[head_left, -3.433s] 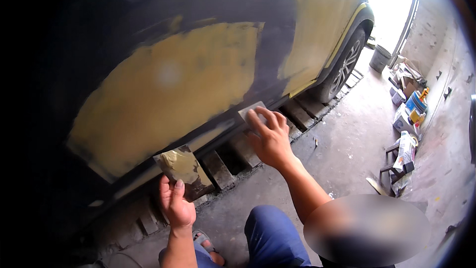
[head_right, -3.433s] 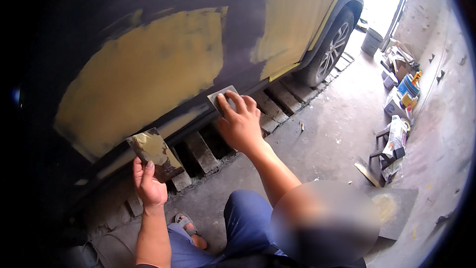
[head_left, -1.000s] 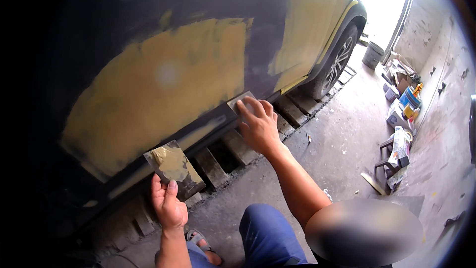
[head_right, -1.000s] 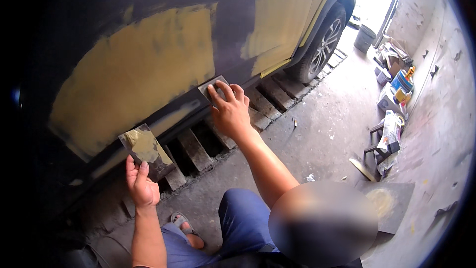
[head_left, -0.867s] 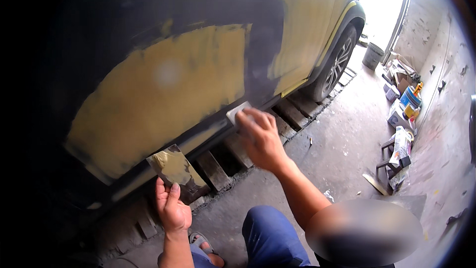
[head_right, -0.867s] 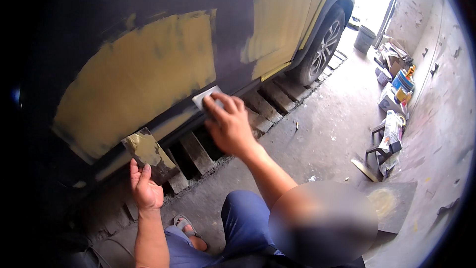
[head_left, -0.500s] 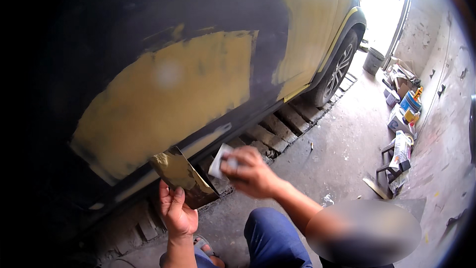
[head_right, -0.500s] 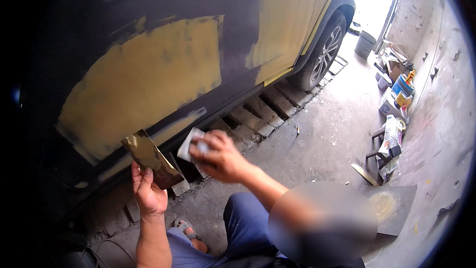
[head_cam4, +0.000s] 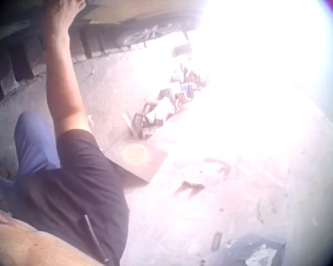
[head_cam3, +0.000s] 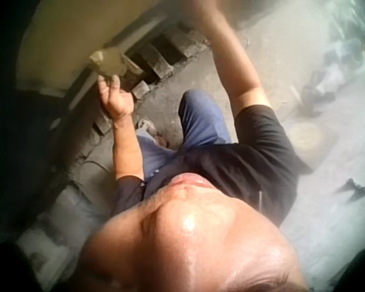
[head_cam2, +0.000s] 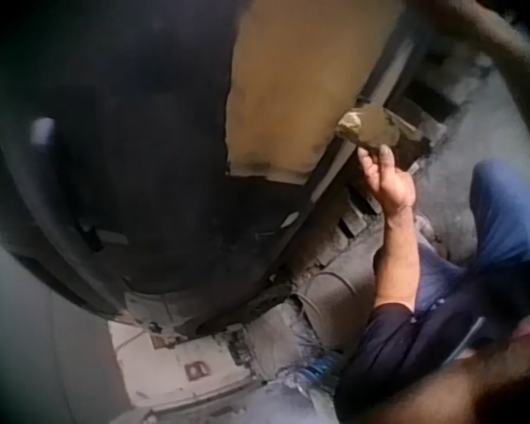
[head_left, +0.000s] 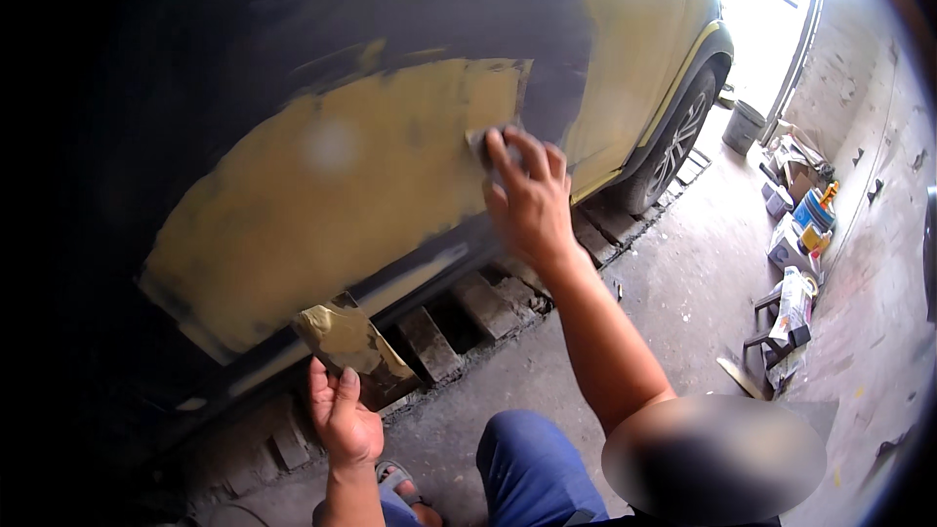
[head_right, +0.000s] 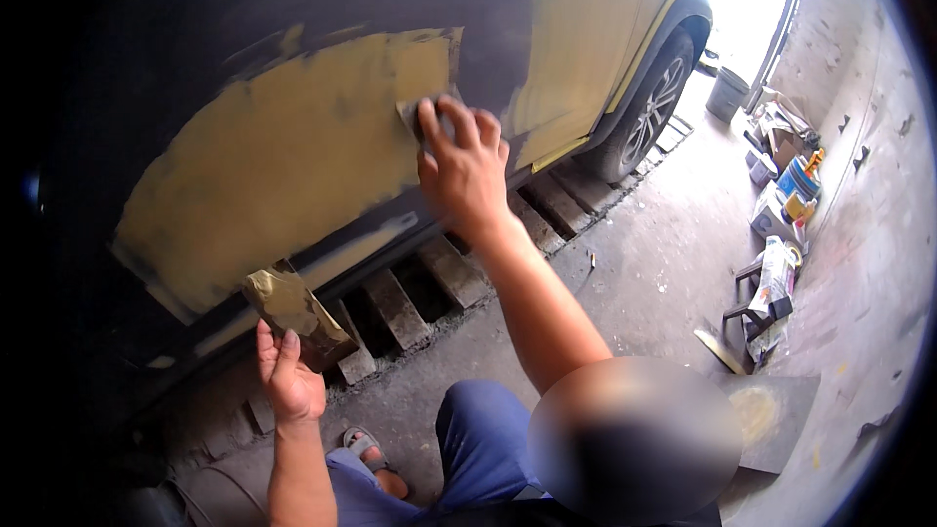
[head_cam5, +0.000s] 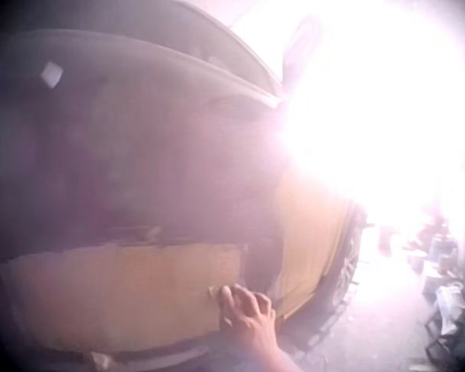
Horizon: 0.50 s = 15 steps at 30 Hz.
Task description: The person applies a beige body filler to a dark car panel using a metal spreader, smoothing it across the surface. They repeatedly scrape filler onto the spreader and spread it in overlapping strokes along the panel edge and center.
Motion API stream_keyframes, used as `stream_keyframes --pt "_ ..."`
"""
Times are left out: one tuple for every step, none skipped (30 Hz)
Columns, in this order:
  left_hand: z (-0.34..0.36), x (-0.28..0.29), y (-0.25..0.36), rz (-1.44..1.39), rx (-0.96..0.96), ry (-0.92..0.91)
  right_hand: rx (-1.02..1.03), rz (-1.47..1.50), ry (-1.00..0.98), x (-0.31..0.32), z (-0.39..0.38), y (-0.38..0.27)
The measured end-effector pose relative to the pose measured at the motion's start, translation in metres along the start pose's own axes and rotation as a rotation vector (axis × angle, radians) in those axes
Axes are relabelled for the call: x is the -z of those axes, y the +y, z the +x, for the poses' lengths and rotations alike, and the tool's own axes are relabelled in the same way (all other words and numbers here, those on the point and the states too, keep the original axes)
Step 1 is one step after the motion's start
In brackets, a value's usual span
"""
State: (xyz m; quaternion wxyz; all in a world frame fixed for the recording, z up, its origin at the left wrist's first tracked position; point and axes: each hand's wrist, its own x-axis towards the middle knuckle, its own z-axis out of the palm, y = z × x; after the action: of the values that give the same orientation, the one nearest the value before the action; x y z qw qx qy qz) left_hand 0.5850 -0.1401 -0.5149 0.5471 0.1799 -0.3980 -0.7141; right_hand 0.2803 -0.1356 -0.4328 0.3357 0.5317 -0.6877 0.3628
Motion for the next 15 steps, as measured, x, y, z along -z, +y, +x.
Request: stream_keyframes --pt "-0.001 0.000 0.001 -0.004 -0.002 0.015 -0.025 0.003 -0.064 -0.005 -0.018 -0.002" --pt "-0.001 -0.002 0.003 -0.019 0.008 0.010 -0.038 0.018 -0.093 -0.012 -0.035 -0.003" --pt "-0.001 -0.006 0.003 -0.037 0.018 -0.001 -0.052 0.028 -0.118 -0.016 -0.047 -0.004" --pt "-0.002 -0.008 0.005 -0.047 0.029 -0.010 -0.076 0.049 -0.135 -0.017 -0.056 -0.009" --pt "-0.002 -0.007 0.003 -0.033 0.025 -0.011 -0.092 0.056 -0.149 -0.021 -0.064 -0.010" --pt "-0.002 -0.006 0.002 -0.023 0.019 -0.016 -0.093 0.061 -0.153 -0.022 -0.069 -0.012" --pt "-0.001 -0.006 0.000 -0.015 0.013 -0.021 -0.094 0.065 -0.157 -0.022 -0.074 -0.012" --pt "-0.001 -0.006 0.000 -0.006 0.021 -0.033 -0.093 0.066 -0.180 -0.020 -0.080 -0.011" --pt "0.000 -0.006 -0.001 0.001 0.025 -0.045 -0.086 0.067 -0.200 -0.017 -0.083 -0.012" --pt "0.001 -0.006 -0.002 0.007 0.029 -0.057 -0.080 0.068 -0.220 -0.014 -0.085 -0.011" --pt "-0.001 -0.006 -0.004 0.017 0.027 -0.050 -0.088 0.032 -0.232 -0.009 -0.087 -0.009" --pt "-0.001 -0.004 -0.004 0.032 0.017 -0.045 -0.093 0.003 -0.236 -0.002 -0.083 -0.010" --pt "-0.001 -0.002 -0.004 0.045 0.009 -0.037 -0.099 -0.027 -0.244 0.007 -0.078 -0.011" --pt "0.000 -0.002 -0.003 0.044 0.003 -0.037 -0.113 -0.014 -0.166 0.012 -0.065 -0.009" --pt "0.000 -0.003 -0.004 0.036 0.003 -0.038 -0.111 0.052 -0.089 0.023 -0.047 -0.003"
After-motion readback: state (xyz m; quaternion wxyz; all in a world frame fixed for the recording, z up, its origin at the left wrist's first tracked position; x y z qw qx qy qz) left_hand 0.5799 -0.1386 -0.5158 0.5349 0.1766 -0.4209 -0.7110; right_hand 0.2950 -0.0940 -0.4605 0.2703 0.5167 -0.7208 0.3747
